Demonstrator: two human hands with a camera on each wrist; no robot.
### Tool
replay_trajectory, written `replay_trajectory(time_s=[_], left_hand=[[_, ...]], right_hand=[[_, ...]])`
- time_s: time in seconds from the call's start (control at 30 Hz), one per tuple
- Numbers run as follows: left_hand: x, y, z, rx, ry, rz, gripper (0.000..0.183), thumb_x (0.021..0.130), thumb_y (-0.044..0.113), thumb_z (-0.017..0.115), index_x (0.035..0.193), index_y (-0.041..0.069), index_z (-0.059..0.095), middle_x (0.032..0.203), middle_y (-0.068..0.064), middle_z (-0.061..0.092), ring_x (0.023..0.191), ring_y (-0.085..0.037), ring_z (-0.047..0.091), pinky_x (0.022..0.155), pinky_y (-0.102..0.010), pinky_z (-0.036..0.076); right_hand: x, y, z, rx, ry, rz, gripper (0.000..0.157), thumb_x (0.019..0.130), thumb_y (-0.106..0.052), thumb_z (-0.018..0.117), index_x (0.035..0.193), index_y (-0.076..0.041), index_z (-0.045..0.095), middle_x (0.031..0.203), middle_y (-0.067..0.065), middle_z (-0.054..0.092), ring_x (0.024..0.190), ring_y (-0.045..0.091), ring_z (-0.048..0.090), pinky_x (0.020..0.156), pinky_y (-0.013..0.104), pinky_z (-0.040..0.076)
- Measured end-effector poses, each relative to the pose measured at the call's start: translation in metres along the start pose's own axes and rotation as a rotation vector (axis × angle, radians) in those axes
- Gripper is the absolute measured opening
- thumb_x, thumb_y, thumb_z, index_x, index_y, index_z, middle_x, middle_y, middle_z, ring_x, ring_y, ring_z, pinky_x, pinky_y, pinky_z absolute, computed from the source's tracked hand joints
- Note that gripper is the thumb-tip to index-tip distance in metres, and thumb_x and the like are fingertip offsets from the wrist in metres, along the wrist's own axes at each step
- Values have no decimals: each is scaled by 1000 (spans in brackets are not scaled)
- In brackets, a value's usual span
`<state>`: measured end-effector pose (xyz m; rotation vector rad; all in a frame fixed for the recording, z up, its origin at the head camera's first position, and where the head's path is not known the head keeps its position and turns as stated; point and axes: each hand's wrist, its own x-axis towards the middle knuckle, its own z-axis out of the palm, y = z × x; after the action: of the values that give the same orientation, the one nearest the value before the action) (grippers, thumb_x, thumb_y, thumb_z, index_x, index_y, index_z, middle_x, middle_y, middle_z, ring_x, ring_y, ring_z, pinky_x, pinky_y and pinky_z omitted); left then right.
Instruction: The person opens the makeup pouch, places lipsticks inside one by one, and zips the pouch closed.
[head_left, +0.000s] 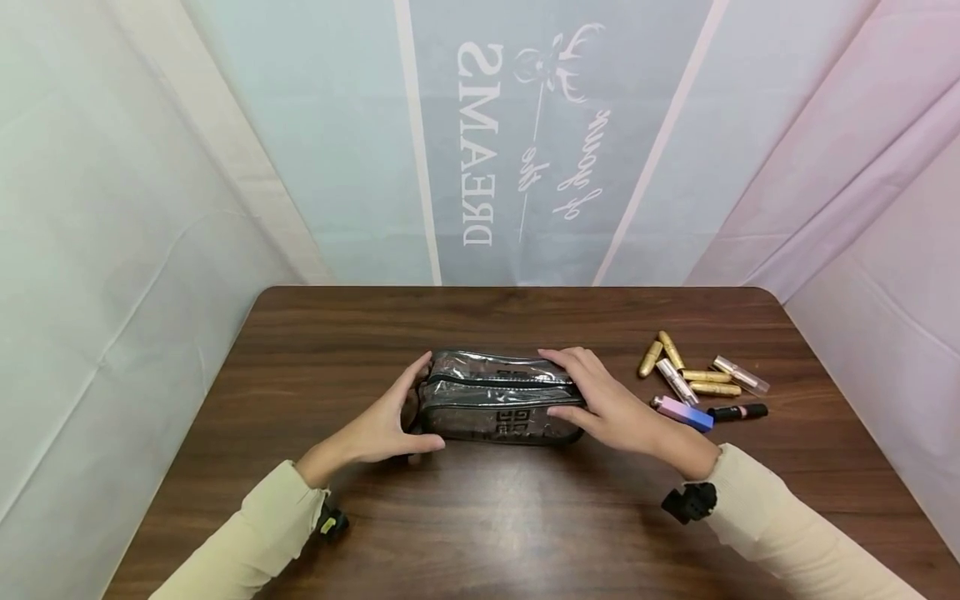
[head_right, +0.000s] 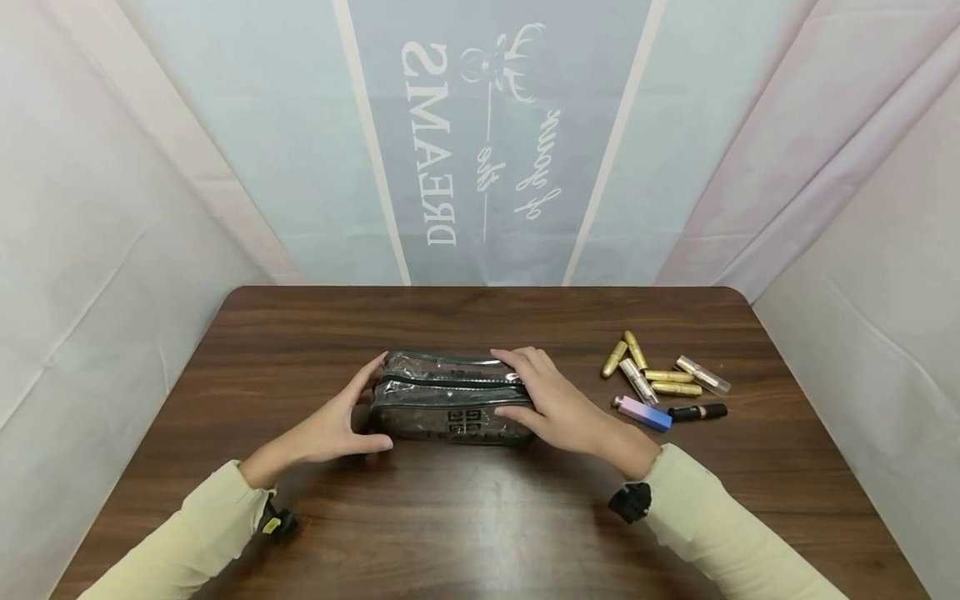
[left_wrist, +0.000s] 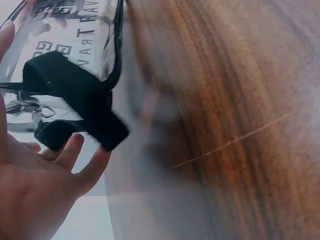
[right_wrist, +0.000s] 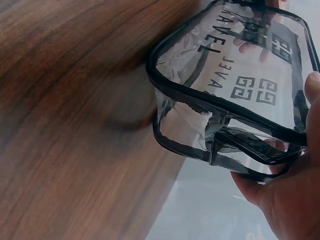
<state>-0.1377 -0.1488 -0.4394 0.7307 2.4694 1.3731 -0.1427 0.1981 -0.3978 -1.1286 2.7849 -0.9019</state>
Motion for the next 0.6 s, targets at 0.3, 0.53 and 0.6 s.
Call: replay_trajectory(time_s=[0.3,0.53,0.6], left_hand=[[0,-6,7,-12,-28,-42,113,72,29,82,150,32,1,155,0,10,138,-19,21,106,-48,26],[4,-7,6,-10,-32,-29,101,73,32,81,148,33,13,145,4,30,122,-16,42,100,-44,35],[5,-7,6,-11,-23,-19,95,74,31,81,146,33,19,139,6,38,117,-13,46,98,-42,37]], right_hand=[[-4,0,3,38,35,-8,75,88,-22,67,149,-21,22,133,1,37,123,15,35,96,41,35],[-3,-3,3,53,58,-38,73,89,-24,66,148,-17,24,133,2,38,123,16,35,96,41,34],[-3,-4,2,59,62,-40,73,89,-23,66,148,-17,24,133,3,38,122,17,35,95,42,34]])
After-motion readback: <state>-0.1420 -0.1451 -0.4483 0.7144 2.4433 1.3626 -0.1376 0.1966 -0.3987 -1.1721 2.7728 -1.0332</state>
